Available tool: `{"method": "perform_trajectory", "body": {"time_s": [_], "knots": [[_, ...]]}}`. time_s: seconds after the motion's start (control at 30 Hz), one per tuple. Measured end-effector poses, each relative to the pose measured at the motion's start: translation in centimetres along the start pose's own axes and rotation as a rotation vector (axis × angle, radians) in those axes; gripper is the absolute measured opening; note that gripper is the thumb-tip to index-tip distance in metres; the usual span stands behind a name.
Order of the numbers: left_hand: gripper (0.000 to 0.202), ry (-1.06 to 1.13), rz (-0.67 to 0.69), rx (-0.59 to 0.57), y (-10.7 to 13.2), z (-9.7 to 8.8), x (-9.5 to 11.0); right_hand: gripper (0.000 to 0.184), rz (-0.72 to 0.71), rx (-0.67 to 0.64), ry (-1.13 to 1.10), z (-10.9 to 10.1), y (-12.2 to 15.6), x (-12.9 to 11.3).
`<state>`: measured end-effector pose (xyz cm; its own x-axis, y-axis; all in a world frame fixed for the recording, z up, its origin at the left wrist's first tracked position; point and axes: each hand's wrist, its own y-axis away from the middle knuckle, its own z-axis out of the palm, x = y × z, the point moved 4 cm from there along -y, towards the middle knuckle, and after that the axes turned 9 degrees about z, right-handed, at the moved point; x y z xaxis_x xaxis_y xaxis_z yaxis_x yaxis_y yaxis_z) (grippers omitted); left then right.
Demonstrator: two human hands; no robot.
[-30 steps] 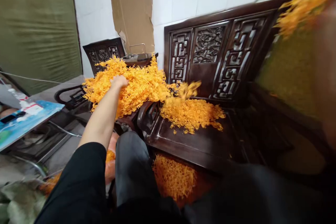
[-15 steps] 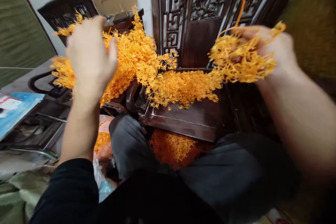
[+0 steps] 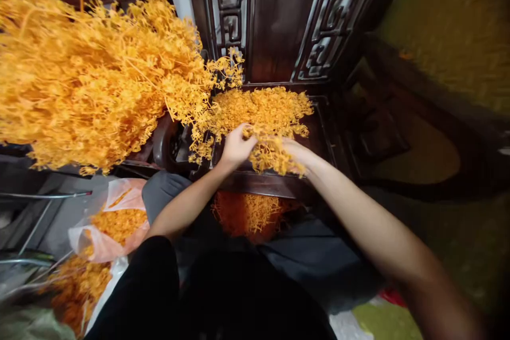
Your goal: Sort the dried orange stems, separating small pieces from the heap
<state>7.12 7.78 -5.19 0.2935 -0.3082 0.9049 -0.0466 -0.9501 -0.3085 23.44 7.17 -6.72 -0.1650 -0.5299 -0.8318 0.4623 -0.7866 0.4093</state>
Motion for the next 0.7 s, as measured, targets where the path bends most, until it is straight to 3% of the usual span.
{"method": "perform_trajectory", "body": {"time_s": [0.13, 0.3, 0.4, 0.53, 0.7], "knots": [[0.013, 0.062, -0.102, 0.227, -0.2, -1.0, -3.3, 0.036, -0.021, 0.063, -0.136, -1.3, 1.1, -0.5], [0.024, 0.105, -0.136, 0.263, 0.7, -0.5, -4.4, 0.050, -0.086, 0.021, -0.152, -0.4, 2.1, -0.5], [0.026, 0.127, -0.116, 0.237, 1.6, 0.1, -3.9, 0.057, -0.211, 0.210, -0.020, -1.0, 1.7, -0.5], [0.027, 0.182, -0.105, 0.126, 2.6, 0.6, -2.9, 0.041, -0.339, 0.457, 0.051, -3.4, 1.5, -1.4], [0.044, 0.197, -0.103, 0.014, 2.7, 0.8, -1.9, 0.033, -0.369, 0.491, 0.108, -4.5, 2.5, -2.7]]}}
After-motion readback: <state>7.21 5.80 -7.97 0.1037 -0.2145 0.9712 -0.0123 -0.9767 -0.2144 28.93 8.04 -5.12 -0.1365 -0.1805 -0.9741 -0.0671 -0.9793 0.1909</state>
